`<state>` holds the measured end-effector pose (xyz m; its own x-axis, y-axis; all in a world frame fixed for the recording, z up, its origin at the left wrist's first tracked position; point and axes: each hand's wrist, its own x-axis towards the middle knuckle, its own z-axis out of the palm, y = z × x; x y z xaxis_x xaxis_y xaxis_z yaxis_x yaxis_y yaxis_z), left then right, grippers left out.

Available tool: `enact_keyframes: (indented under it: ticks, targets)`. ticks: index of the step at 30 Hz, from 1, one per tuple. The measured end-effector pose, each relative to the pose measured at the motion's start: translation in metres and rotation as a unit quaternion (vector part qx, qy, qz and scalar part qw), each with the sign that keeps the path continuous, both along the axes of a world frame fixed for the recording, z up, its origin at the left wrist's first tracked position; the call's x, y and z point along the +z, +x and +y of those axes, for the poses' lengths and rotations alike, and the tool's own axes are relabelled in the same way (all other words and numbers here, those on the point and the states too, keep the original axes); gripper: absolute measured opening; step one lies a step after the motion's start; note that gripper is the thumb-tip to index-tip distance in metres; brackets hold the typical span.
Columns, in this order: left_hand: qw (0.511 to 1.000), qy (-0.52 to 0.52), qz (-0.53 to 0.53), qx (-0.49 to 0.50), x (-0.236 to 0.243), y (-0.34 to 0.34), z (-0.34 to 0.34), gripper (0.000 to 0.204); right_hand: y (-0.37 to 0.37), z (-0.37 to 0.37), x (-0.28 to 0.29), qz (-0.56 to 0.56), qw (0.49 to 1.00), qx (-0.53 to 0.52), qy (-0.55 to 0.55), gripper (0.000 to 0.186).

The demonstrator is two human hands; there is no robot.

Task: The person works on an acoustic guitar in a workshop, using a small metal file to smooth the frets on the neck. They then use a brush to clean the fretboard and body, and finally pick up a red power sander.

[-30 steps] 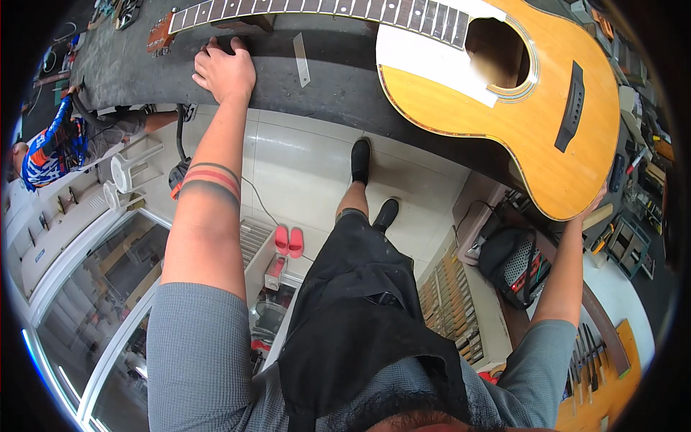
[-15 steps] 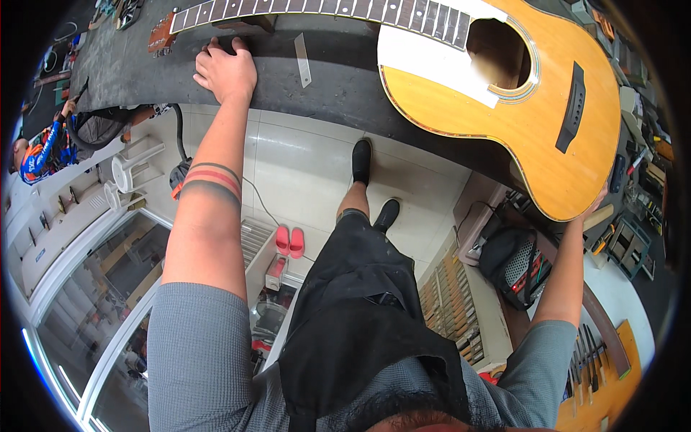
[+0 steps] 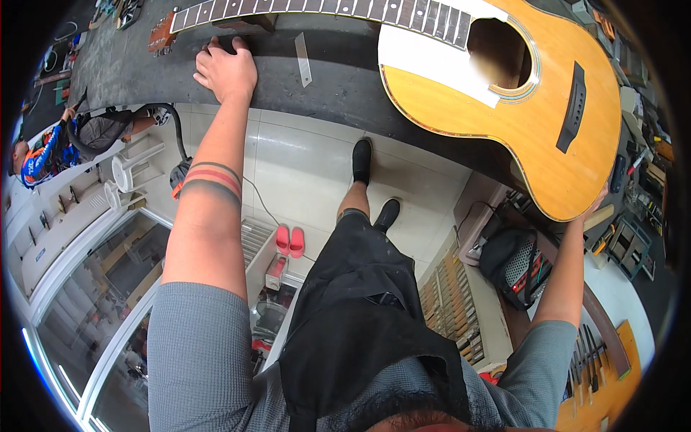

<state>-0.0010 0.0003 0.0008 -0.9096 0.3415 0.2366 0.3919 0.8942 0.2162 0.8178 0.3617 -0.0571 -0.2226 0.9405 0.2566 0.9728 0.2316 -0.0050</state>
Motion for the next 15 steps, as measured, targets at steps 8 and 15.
enact_keyframes:
  ticks: [8, 15]
  targets:
    - [1.000, 0.006, -0.004, -0.002, -0.0002, 0.0013, 0.0024, 0.070, 0.0125, 0.0058, -0.0034, -0.003, 1.000, -0.014, 0.000, 0.078]
    - [1.000, 0.005, 0.000, -0.003, -0.0013, 0.0005, 0.0020, 0.070, 0.0094, 0.0063, 0.0002, -0.011, 1.000, -0.003, -0.001, 0.075]
